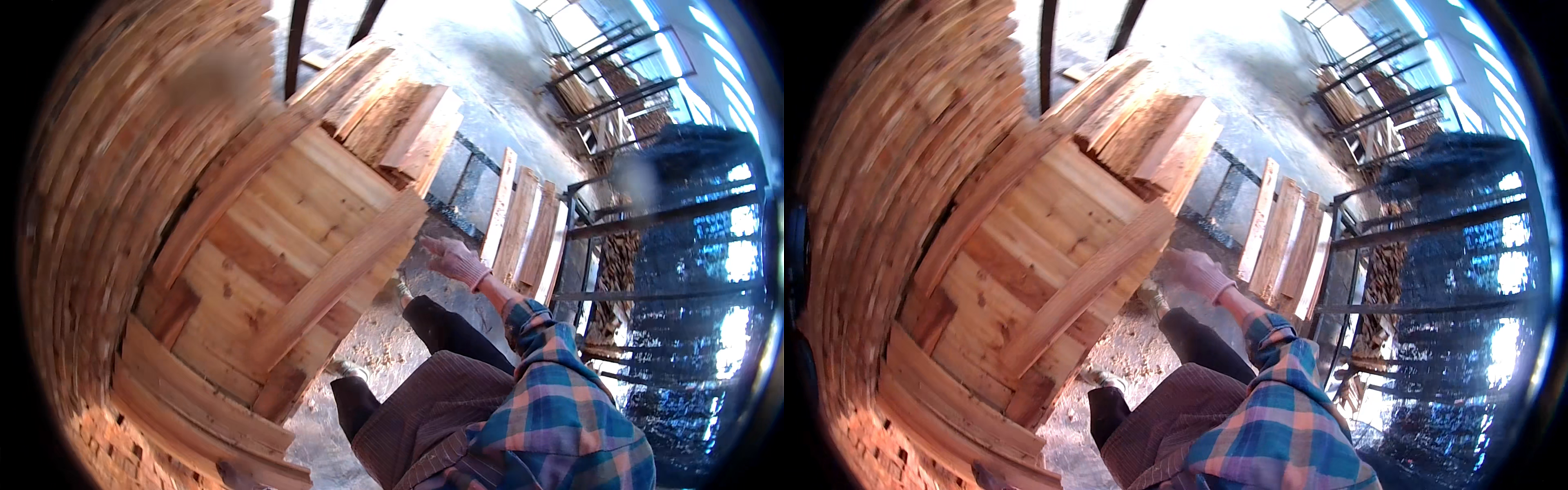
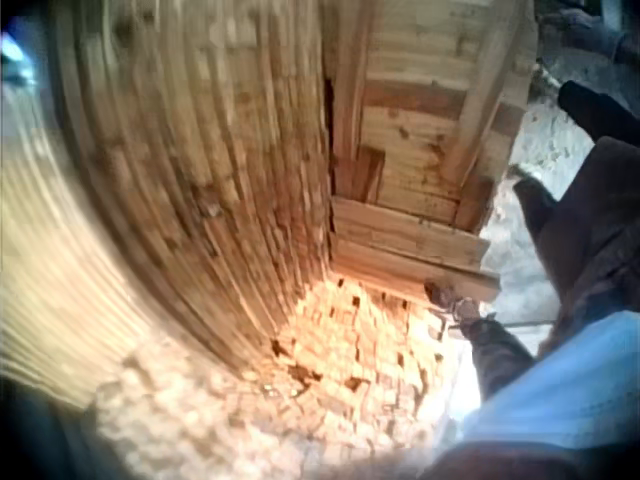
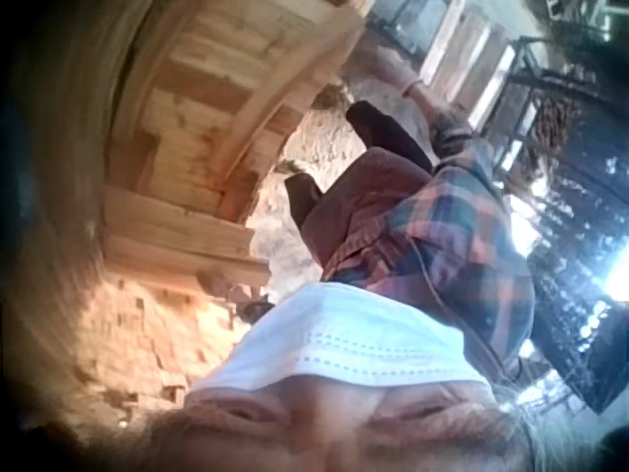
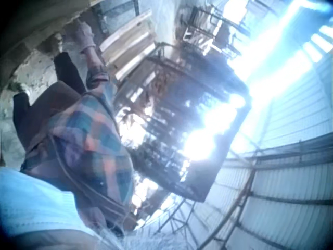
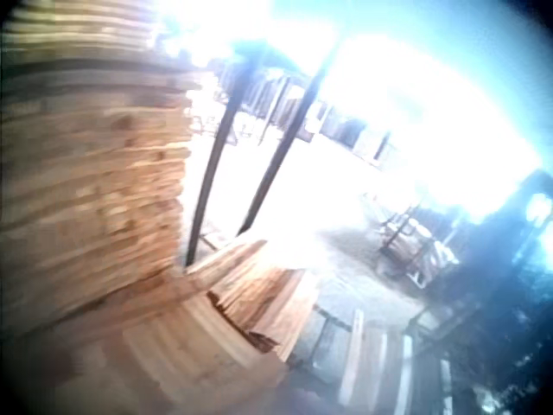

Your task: The person repeatedly picks up wooden planks from a pile on the ground and stacks them onto a metal rack. They handle the planks one by one or in small groups, lifting them overhead to place them on the rack.

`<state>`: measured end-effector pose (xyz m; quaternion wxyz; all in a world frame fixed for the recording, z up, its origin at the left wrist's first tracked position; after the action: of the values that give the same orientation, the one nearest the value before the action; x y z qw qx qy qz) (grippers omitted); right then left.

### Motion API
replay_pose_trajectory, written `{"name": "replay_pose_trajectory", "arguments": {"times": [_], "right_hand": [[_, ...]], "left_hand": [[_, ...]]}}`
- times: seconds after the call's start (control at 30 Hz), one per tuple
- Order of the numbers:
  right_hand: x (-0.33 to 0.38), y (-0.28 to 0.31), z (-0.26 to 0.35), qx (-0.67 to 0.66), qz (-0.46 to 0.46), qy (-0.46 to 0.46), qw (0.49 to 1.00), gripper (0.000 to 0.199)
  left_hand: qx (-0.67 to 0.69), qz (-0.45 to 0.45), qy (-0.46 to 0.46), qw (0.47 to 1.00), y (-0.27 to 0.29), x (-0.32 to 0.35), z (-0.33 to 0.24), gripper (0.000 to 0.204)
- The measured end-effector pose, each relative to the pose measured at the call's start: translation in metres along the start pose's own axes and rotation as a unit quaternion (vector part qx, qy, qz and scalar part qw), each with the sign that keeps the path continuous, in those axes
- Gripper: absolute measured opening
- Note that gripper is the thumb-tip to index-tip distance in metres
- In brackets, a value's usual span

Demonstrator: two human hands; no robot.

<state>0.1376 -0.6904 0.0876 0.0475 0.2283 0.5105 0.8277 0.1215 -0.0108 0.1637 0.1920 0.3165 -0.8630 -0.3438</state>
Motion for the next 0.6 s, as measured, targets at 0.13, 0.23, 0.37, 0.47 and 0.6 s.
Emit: {"name": "replay_pose_trajectory", "arguments": {"times": [0.13,0.23,0.37,0.47,0.6], "right_hand": [[0.019,-0.01,-0.102,-0.186,-0.024,-0.125,0.974,0.077],[0.0,-0.023,-0.163,-0.32,-0.061,-0.231,0.917,0.075],[-0.09,-0.045,-0.221,-0.382,-0.068,-0.294,0.874,0.071],[-0.161,-0.079,-0.293,-0.444,-0.089,-0.308,0.836,0.07],[-0.248,-0.081,-0.296,-0.64,-0.088,-0.371,0.668,0.066]], "left_hand": [[0.012,0.029,-0.089,0.996,-0.05,0.009,-0.096,0.063],[0.042,0.101,-0.148,0.983,-0.111,0.031,-0.174,0.065],[0.244,0.322,-0.29,0.868,-0.269,0.096,-0.293,0.061],[0.143,0.326,-0.283,0.891,-0.447,0.17,-0.365,0.067],[0.051,0.311,-0.182,0.931,-0.655,0.241,-0.383,0.07]]}}
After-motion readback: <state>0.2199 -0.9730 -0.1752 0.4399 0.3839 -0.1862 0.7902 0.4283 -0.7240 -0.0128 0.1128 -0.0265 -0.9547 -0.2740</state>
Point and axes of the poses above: each hand's wrist, its own x-axis away from the middle knuckle, its own y-axis out of the back of the hand, z = x × y, the point moved 8 cm from there along -x, towards the middle knuckle, and after that the axes turned 11 degrees about -z, right-handed, at the moved point
